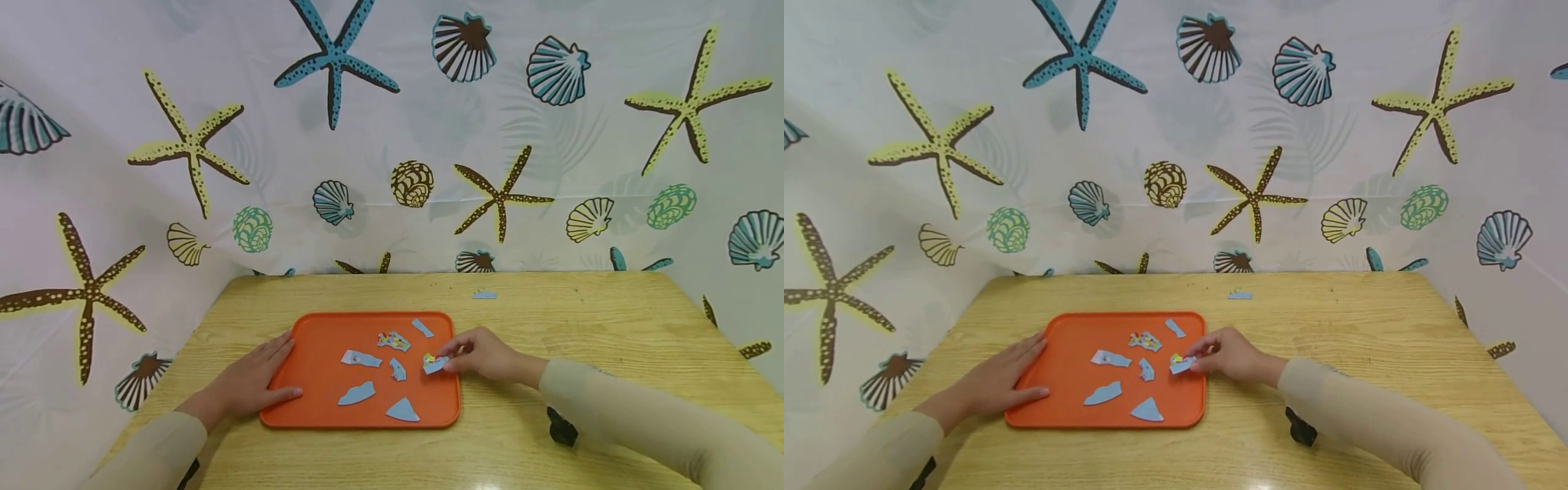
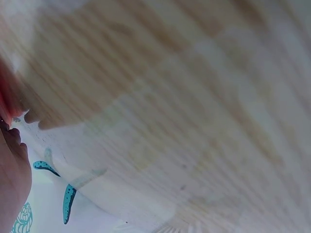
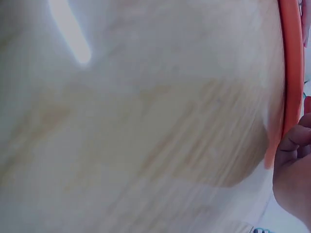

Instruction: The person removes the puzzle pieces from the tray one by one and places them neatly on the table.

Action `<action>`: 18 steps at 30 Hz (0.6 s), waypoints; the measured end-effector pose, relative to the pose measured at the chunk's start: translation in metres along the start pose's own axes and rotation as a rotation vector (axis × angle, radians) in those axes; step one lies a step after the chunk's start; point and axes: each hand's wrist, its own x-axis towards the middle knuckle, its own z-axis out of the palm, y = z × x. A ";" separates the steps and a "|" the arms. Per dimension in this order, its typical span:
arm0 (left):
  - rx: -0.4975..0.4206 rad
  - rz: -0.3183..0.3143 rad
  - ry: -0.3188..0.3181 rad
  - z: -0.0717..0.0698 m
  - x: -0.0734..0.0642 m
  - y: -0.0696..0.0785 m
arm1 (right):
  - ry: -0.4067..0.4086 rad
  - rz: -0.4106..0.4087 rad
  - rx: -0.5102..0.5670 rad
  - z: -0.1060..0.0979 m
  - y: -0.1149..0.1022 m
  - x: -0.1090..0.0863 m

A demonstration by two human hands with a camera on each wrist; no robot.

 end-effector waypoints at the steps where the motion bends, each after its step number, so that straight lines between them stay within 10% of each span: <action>1: -0.001 -0.001 0.000 0.000 0.000 0.000 | 0.009 0.004 0.003 -0.002 0.000 0.000; 18: -0.009 0.009 0.023 0.000 0.000 0.001 | 0.208 0.079 -0.020 -0.042 0.011 -0.002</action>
